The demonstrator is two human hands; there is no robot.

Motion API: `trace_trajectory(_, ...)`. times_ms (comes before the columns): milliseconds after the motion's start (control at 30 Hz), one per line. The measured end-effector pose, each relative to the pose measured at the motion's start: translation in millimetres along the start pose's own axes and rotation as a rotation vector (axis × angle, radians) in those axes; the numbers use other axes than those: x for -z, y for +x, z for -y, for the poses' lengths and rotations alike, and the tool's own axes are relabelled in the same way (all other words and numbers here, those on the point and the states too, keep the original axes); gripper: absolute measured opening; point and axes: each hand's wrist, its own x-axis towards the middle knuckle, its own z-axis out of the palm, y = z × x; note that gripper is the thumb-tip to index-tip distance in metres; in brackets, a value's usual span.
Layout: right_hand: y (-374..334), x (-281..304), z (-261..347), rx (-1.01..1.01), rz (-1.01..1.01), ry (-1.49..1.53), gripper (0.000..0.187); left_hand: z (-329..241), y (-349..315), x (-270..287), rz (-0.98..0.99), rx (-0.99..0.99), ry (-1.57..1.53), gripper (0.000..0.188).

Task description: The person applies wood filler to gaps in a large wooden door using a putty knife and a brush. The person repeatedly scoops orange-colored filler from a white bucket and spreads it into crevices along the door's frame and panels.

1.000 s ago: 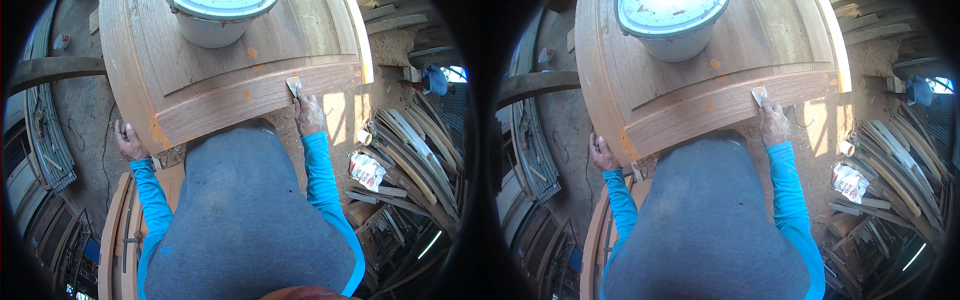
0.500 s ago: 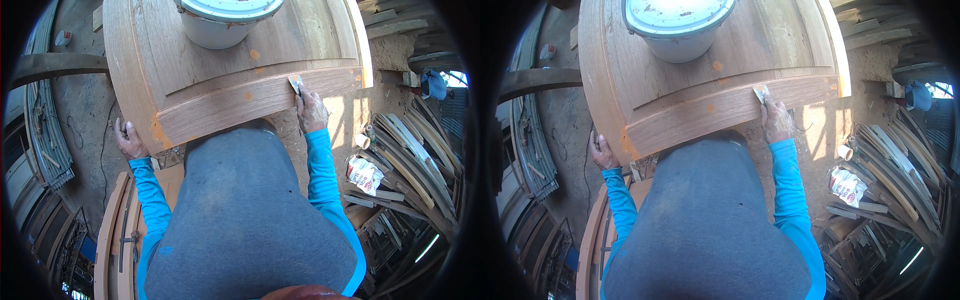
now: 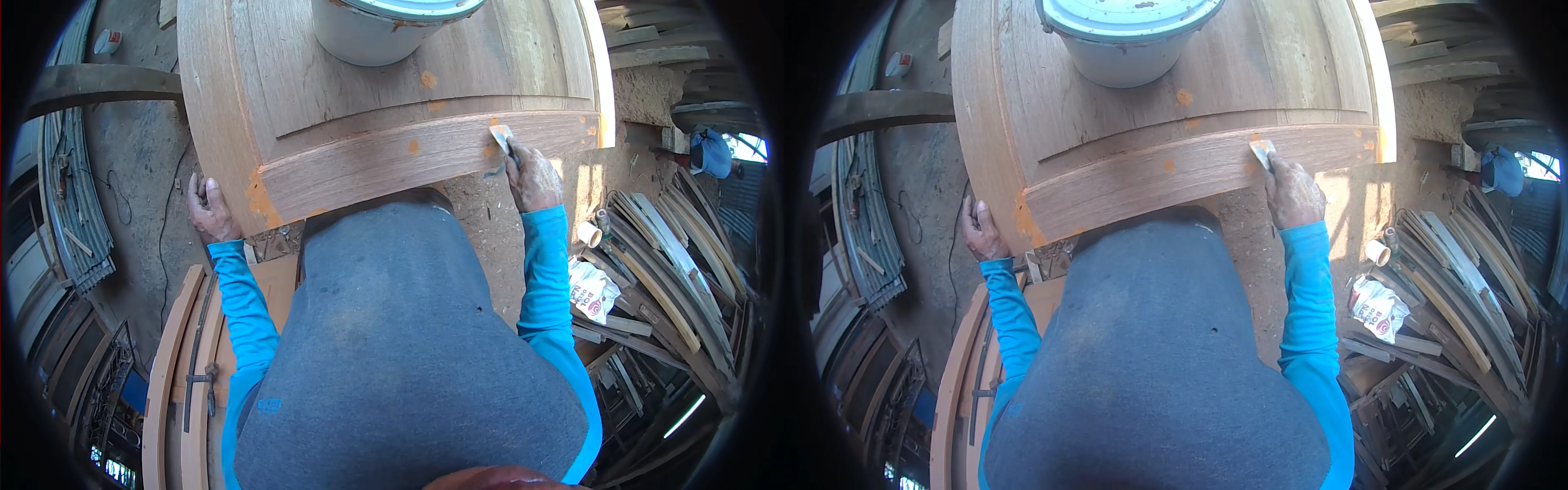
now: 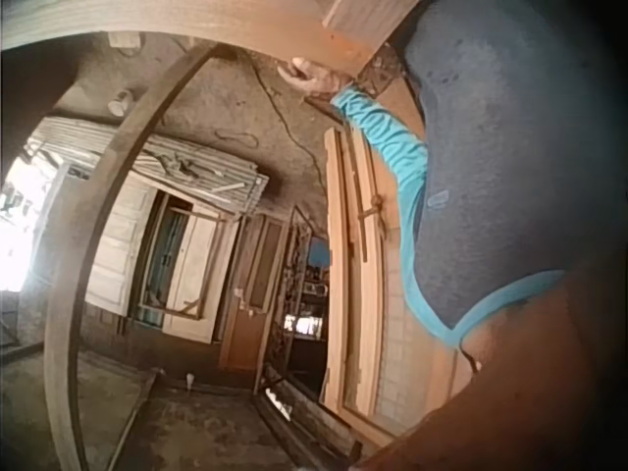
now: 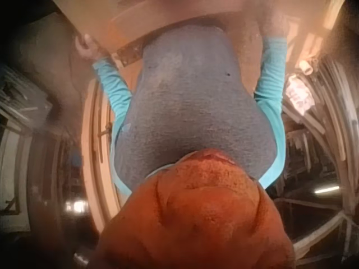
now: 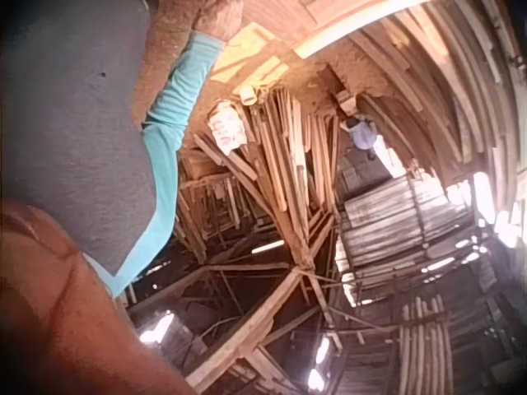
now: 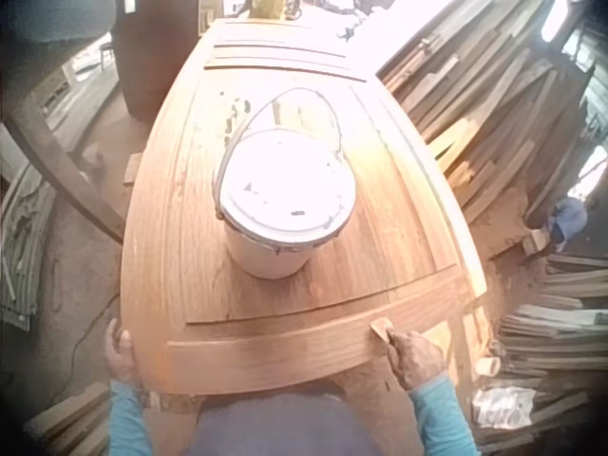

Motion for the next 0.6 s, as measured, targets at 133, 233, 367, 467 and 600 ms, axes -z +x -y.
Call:
trace_trajectory(133,12,0,11,-0.002,-0.026,0.019,0.040,4,2,1,-0.010,0.005,-0.010,0.060)
trace_trajectory(233,17,-6,3,0.072,0.079,-0.039,0.039,-2,-1,-3,-0.015,0.000,-0.035,0.060)
trace_trajectory(367,12,1,1,0.123,0.034,0.001,0.039,-2,0,-4,-0.029,-0.001,-0.021,0.061)
trace_trajectory(467,4,9,11,0.083,0.136,-0.072,0.039,1,-1,-2,-0.035,0.003,-0.014,0.061)
trace_trajectory(600,8,10,14,0.074,0.025,0.004,0.038,-1,0,-2,-0.017,0.032,-0.021,0.059)
